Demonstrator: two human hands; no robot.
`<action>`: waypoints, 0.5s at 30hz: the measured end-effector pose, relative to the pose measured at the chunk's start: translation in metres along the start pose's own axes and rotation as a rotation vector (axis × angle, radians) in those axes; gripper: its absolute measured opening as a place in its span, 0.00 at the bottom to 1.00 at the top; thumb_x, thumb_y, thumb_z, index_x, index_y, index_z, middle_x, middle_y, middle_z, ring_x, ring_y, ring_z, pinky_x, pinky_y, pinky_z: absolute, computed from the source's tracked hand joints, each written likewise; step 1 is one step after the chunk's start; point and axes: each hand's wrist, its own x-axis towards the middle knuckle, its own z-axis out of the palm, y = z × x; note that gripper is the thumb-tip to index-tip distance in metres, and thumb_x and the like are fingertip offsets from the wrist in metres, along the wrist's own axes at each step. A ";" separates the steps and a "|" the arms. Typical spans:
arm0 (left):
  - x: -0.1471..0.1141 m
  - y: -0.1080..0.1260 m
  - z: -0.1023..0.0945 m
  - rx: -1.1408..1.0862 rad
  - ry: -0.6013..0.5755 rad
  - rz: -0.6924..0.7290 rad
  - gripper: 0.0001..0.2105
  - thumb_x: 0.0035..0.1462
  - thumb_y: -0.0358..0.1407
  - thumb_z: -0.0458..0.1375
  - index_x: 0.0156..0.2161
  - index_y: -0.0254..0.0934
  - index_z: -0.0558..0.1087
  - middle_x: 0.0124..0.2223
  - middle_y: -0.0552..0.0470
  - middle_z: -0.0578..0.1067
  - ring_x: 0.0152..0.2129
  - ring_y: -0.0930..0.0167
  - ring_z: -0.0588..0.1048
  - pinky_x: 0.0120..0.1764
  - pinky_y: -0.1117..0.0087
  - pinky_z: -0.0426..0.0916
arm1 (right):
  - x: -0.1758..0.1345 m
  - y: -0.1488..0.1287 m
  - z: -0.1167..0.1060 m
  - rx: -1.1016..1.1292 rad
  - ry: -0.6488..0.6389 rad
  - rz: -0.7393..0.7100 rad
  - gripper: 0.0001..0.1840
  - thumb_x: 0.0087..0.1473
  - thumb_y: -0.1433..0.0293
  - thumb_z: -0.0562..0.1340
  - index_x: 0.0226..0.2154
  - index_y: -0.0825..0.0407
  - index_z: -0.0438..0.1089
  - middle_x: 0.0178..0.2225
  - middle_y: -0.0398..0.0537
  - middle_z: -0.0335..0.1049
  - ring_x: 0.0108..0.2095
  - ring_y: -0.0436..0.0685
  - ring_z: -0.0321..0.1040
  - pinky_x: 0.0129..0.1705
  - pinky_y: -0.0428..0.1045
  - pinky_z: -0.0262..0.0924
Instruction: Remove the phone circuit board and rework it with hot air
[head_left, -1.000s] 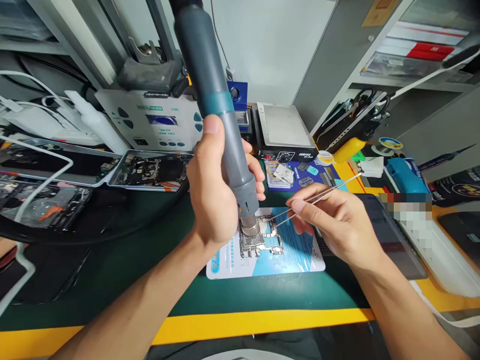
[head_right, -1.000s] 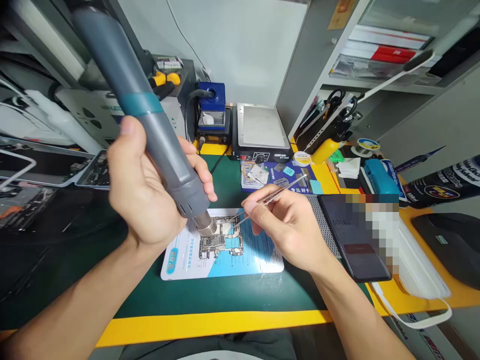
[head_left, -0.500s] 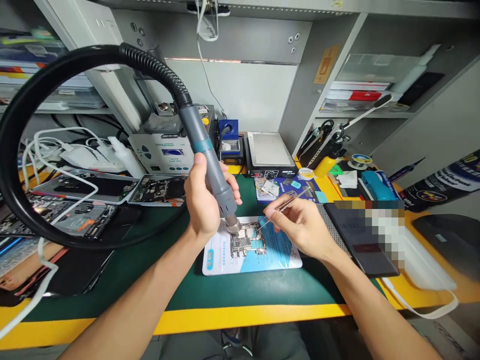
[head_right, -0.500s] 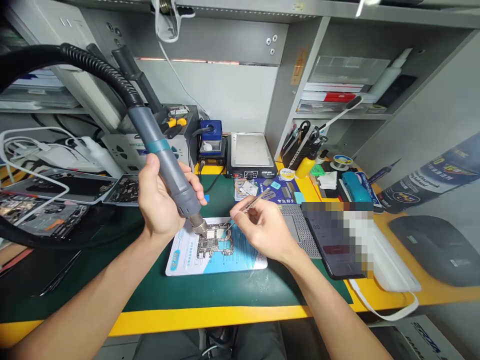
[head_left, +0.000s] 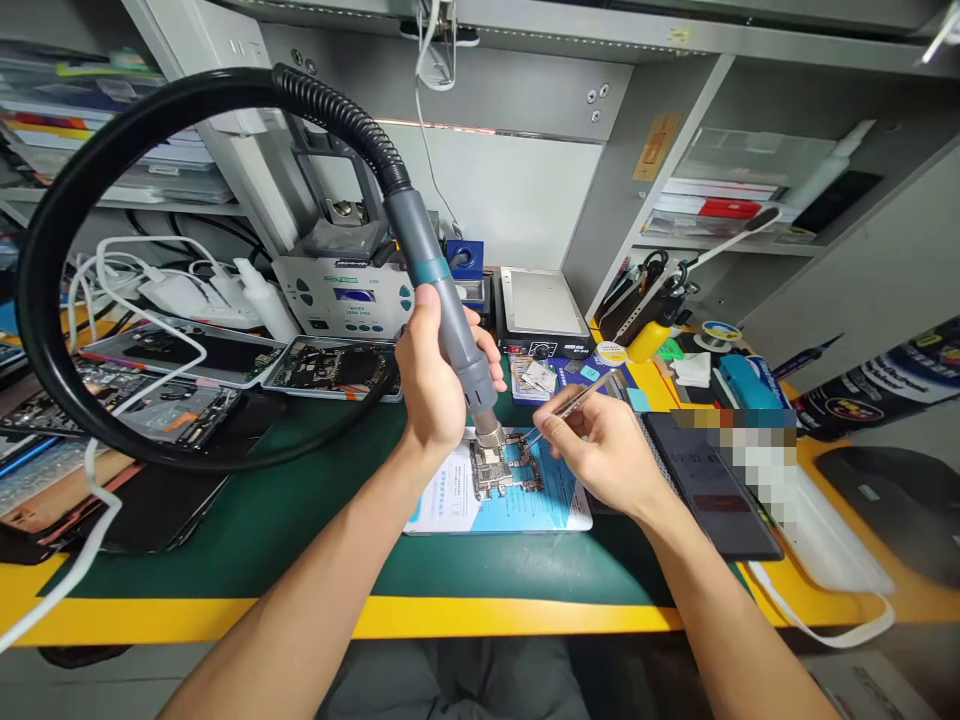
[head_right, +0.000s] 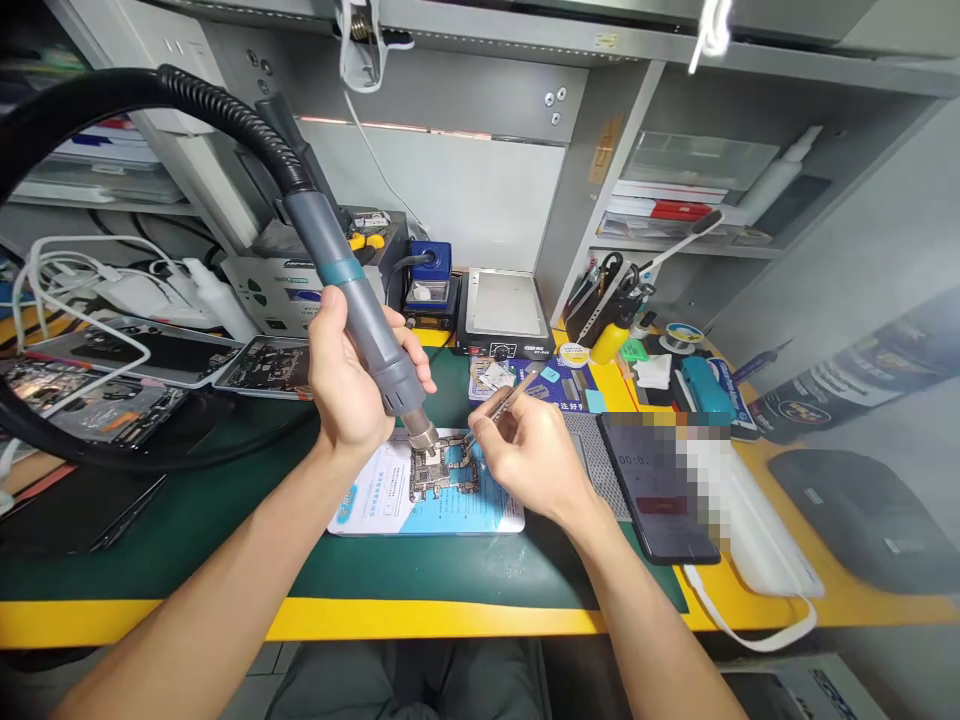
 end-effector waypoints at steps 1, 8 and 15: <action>0.000 0.000 0.000 -0.002 0.005 0.008 0.24 0.61 0.59 0.50 0.33 0.39 0.70 0.21 0.53 0.71 0.15 0.70 0.70 0.16 0.69 0.68 | -0.001 -0.001 -0.001 -0.019 0.001 -0.007 0.11 0.61 0.63 0.61 0.29 0.51 0.72 0.22 0.42 0.70 0.23 0.53 0.66 0.25 0.48 0.56; -0.009 -0.001 -0.015 0.005 0.037 0.032 0.25 0.63 0.58 0.47 0.33 0.38 0.69 0.21 0.52 0.72 0.15 0.70 0.71 0.19 0.69 0.67 | -0.004 -0.001 0.004 -0.077 0.045 -0.126 0.14 0.61 0.66 0.60 0.26 0.52 0.71 0.25 0.46 0.74 0.20 0.52 0.65 0.24 0.49 0.56; -0.018 0.000 -0.019 0.001 0.016 0.020 0.23 0.62 0.57 0.49 0.33 0.38 0.70 0.22 0.49 0.73 0.17 0.67 0.73 0.21 0.66 0.67 | -0.006 -0.001 0.009 -0.082 0.079 -0.188 0.14 0.63 0.66 0.59 0.25 0.50 0.70 0.24 0.46 0.75 0.23 0.54 0.69 0.25 0.49 0.58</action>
